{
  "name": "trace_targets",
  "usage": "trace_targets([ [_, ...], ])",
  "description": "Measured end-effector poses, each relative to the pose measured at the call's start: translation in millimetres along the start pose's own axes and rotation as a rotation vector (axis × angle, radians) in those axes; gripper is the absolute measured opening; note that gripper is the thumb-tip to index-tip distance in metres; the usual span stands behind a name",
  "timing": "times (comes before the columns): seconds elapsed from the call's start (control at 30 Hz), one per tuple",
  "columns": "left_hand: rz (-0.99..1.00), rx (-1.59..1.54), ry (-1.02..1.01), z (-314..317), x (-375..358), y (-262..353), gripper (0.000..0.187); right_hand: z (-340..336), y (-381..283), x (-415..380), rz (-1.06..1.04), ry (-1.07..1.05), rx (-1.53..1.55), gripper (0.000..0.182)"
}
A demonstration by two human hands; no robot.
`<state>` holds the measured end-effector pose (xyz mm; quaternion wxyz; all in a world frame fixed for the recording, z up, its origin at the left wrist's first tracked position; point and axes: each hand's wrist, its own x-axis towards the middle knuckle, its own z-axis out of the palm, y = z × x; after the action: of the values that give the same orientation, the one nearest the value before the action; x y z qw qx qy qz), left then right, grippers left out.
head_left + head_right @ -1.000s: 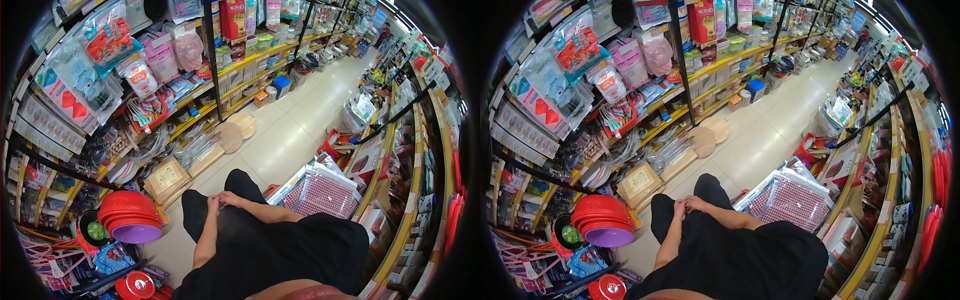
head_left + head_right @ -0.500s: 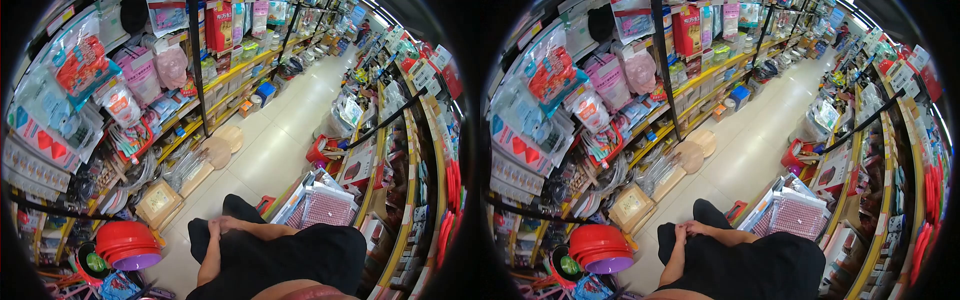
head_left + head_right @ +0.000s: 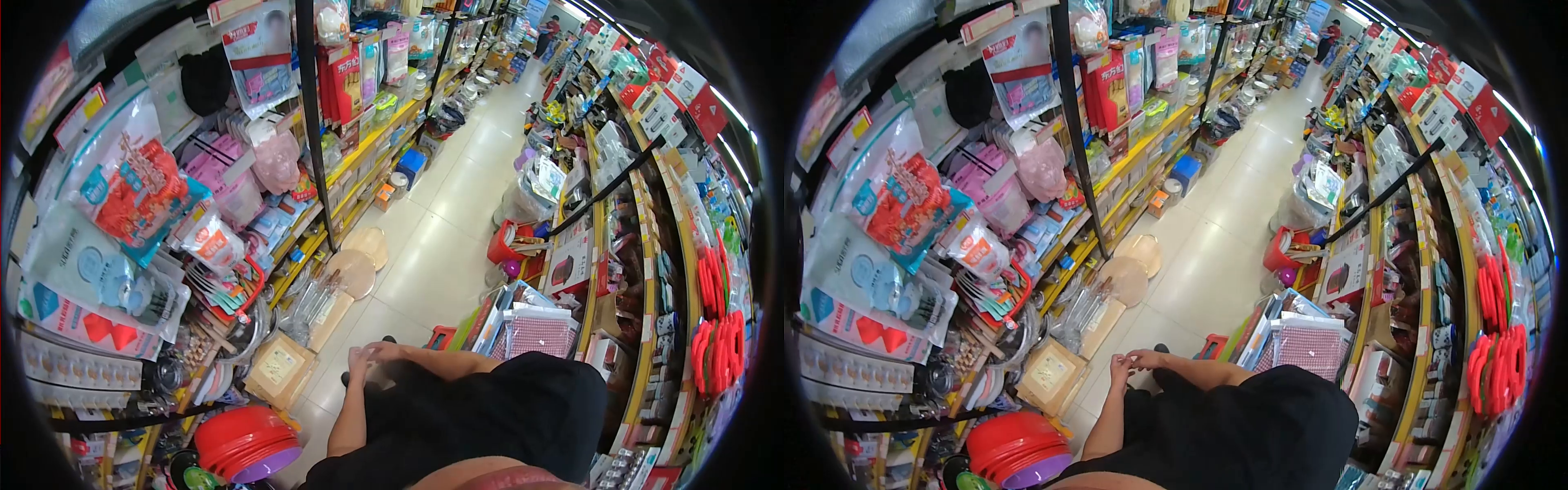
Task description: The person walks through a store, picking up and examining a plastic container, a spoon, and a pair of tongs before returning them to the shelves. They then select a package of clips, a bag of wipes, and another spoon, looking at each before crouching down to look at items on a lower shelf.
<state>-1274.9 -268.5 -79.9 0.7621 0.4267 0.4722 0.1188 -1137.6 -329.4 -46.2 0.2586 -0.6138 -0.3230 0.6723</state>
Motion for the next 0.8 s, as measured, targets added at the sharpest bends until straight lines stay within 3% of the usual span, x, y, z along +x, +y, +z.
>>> trace_targets([
  [0.13, 0.080, 0.161, -0.067, -19.4, 7.0, 30.1, 0.013, -0.9, -15.5, 4.7, -0.053, 0.037, 0.002, 0.050],
  [0.37, -0.009, 0.157, -0.149, -42.3, -0.2, 40.7, 0.014, 20.4, -47.5, -11.2, -0.161, 0.117, -0.307, 0.049],
  [0.43, -0.008, 0.167, -0.173, -45.7, 0.7, 48.0, 0.015, 25.2, -49.8, -11.1, -0.167, 0.121, -0.217, 0.049],
  [0.53, -0.023, 0.208, -0.164, -40.3, 8.7, 60.2, 0.021, 19.0, -58.2, -10.9, -0.180, 0.180, -0.255, 0.050],
  [0.73, -0.011, 0.360, -0.255, -13.8, 41.6, 87.6, 0.013, -9.3, -68.0, -22.7, -0.153, 0.281, -0.157, 0.051],
  [0.8, -0.025, 0.377, -0.208, -8.8, 64.5, 87.1, 0.012, -32.9, -56.5, -12.6, -0.151, 0.313, -0.254, 0.049],
])
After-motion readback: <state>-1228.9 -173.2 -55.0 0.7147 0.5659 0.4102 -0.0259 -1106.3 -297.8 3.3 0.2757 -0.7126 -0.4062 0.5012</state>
